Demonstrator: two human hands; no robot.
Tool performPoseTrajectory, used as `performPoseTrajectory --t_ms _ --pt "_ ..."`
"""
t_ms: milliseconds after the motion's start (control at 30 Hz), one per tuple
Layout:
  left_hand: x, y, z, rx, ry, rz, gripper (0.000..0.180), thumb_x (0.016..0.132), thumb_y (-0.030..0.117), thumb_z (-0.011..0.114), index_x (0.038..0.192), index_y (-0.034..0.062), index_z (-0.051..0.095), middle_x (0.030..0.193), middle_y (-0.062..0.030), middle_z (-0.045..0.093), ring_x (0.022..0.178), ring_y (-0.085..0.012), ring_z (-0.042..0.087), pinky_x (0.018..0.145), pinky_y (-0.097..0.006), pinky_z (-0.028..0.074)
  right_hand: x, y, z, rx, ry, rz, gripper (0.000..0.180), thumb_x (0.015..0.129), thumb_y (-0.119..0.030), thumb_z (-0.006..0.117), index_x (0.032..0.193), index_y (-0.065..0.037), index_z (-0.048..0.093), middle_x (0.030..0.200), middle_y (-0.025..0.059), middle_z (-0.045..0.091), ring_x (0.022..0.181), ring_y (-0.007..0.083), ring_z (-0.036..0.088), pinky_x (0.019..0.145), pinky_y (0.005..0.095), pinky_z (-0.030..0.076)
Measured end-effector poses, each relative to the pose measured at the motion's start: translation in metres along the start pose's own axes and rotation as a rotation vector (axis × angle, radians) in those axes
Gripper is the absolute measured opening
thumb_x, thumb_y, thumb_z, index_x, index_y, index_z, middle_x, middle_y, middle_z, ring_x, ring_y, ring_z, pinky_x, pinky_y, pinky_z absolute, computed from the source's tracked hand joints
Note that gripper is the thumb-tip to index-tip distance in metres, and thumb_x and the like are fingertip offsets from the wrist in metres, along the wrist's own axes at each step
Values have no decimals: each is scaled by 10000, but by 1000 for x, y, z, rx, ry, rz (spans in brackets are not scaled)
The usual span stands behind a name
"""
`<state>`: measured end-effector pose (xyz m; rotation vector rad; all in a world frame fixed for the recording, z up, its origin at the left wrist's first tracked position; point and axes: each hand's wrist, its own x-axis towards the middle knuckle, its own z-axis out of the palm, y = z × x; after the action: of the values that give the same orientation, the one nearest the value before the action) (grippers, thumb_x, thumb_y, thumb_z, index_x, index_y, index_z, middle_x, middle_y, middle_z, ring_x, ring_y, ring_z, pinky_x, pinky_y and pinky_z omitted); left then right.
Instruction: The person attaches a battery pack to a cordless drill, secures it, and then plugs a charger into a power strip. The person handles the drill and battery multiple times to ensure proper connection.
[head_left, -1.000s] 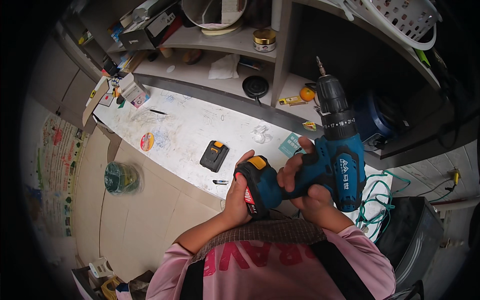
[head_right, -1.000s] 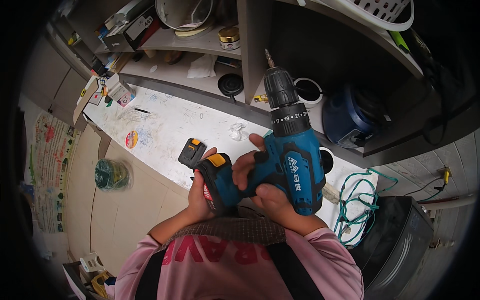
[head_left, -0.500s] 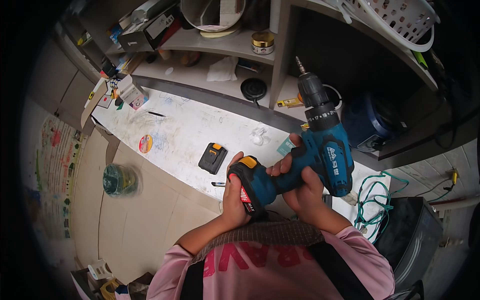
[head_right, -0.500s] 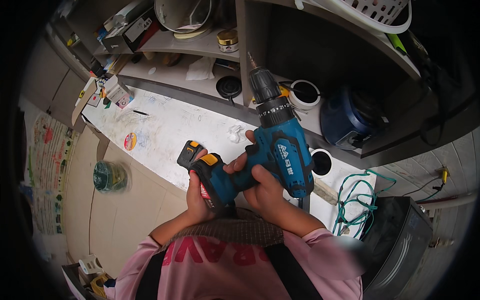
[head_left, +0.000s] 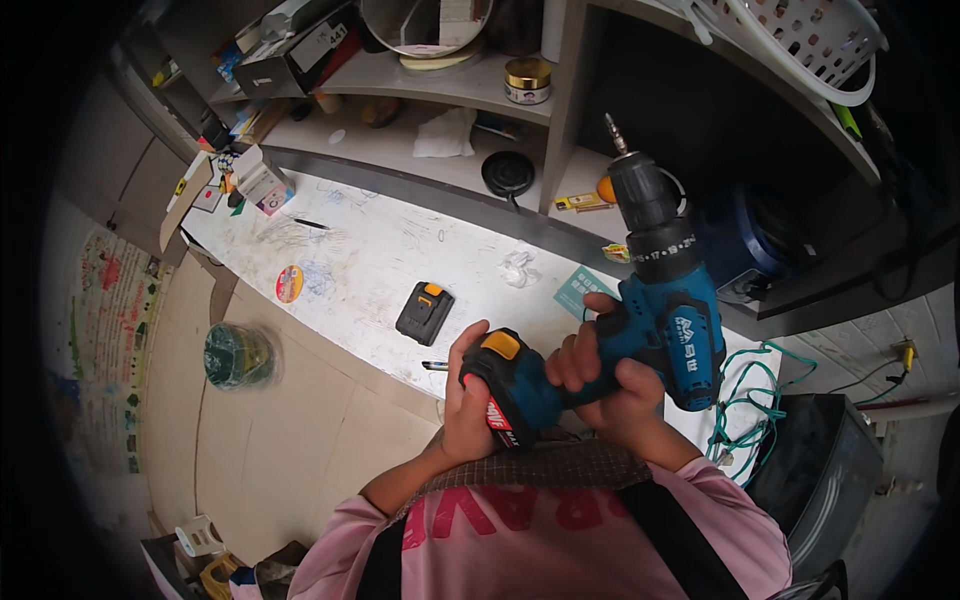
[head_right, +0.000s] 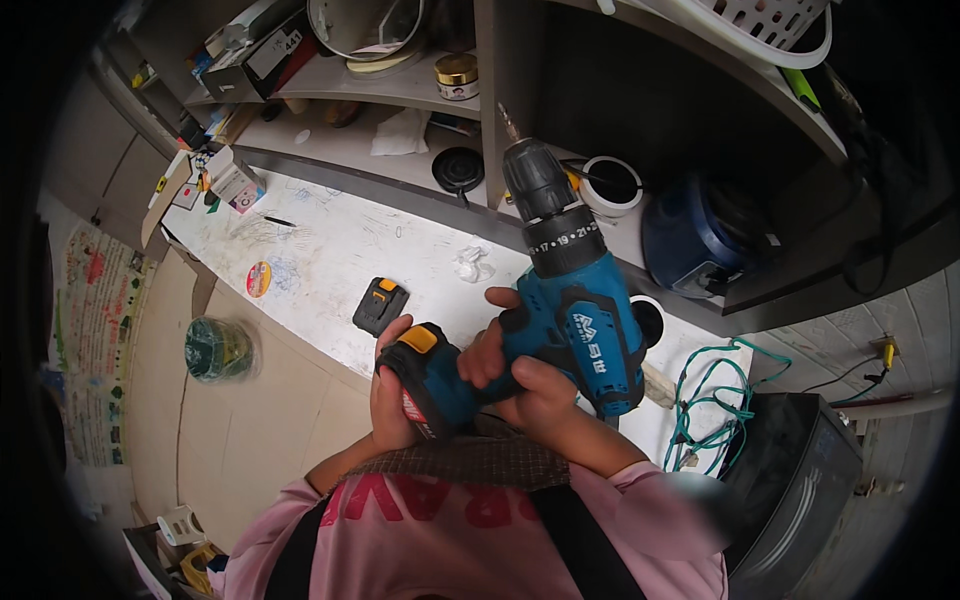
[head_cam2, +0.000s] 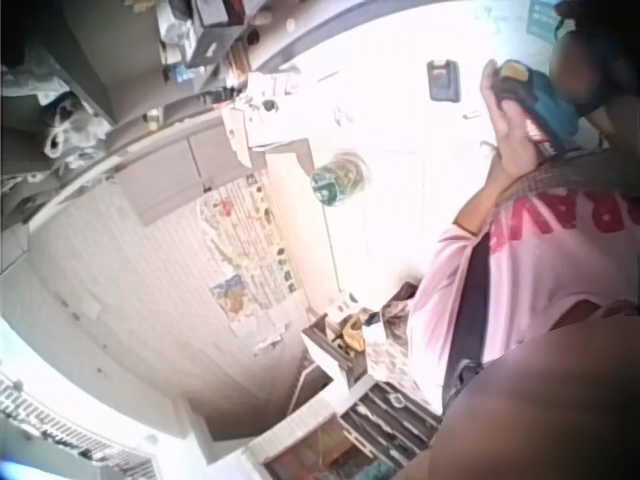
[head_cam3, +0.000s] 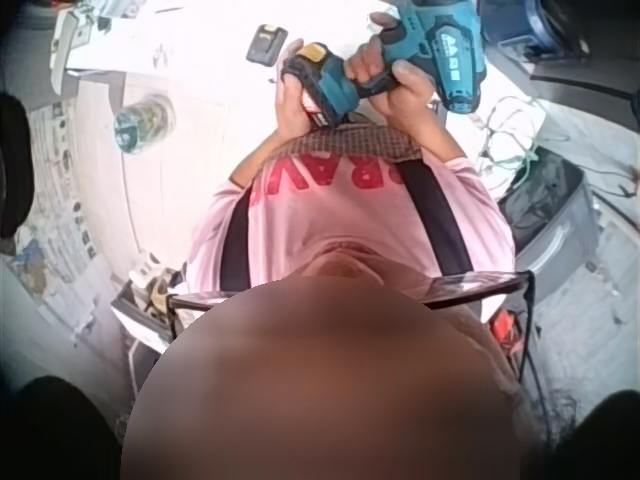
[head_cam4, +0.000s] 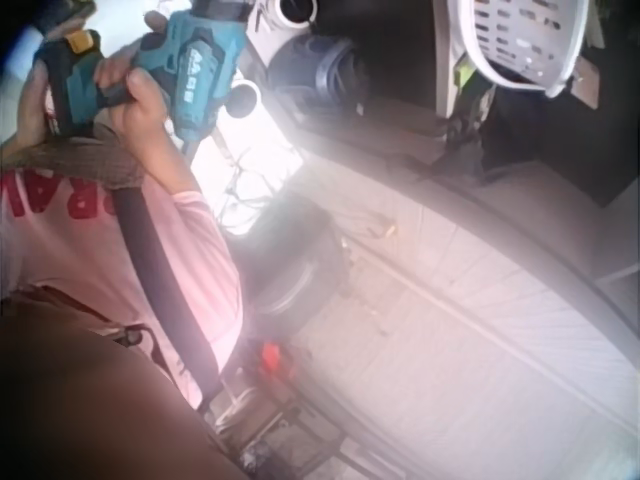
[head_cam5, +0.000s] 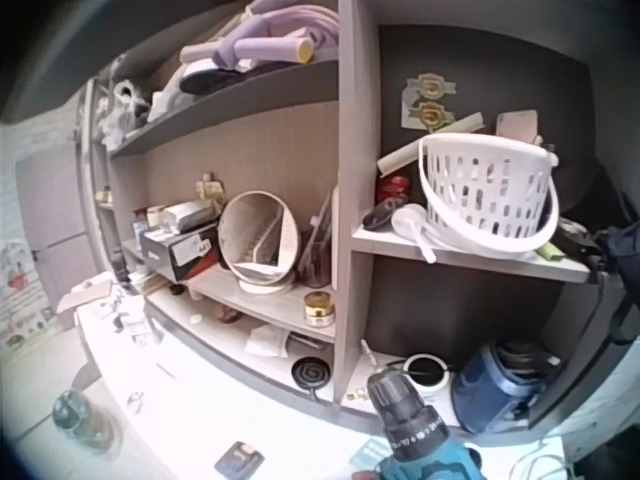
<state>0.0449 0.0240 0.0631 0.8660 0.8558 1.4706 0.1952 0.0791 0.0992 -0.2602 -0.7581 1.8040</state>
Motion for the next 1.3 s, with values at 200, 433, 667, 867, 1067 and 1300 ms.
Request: performPoseTrajectory --t_ms 200,433,667,867,1067,1300 --pt "12 7 -8 4 -200 -124 823 835 427 592 1409 31 154 1152 -93 481 1051 -163 471 944 -293 357 1 -2 -5 -7 23 -59 706 759 -430 614 1320 -76 370 626 -10 450 549 129 471 619 315 405" --pt "-9 14 -29 246 -359 -318 846 676 119 723 1369 61 242 1158 -70 457 1085 -162 453 943 -295 358 -18 -5 -15 35 -59 171 772 735 -402 659 1347 -56 339 618 4 480 538 148 485 610 317 403" --pt "-37 9 -32 90 -262 -301 861 649 211 787 1336 38 297 1175 -85 480 1094 -169 473 948 -309 364 -30 -7 -9 183 -81 252 725 740 -283 664 1312 15 335 662 76 515 595 203 522 656 358 422" --pt "-27 13 -35 166 -334 -331 837 660 147 774 1336 34 294 1199 -105 474 1128 -186 465 968 -316 356 -30 -8 -9 106 -48 228 692 759 -307 658 1315 -24 357 664 54 507 602 194 518 646 355 413" --pt "-12 31 -29 -155 -426 -296 715 781 169 656 1364 24 267 1290 -163 448 1191 -243 457 1001 -333 353 -20 -14 -13 1 -464 30 684 779 -284 710 1337 -86 366 666 34 556 609 199 556 605 361 430" --pt "11 63 -26 -493 -542 -783 496 871 80 508 1332 -7 349 1279 -144 476 1177 -228 485 992 -349 395 8 -30 -14 -156 -884 81 681 779 -280 720 1331 -62 387 760 59 630 719 241 623 682 401 493"
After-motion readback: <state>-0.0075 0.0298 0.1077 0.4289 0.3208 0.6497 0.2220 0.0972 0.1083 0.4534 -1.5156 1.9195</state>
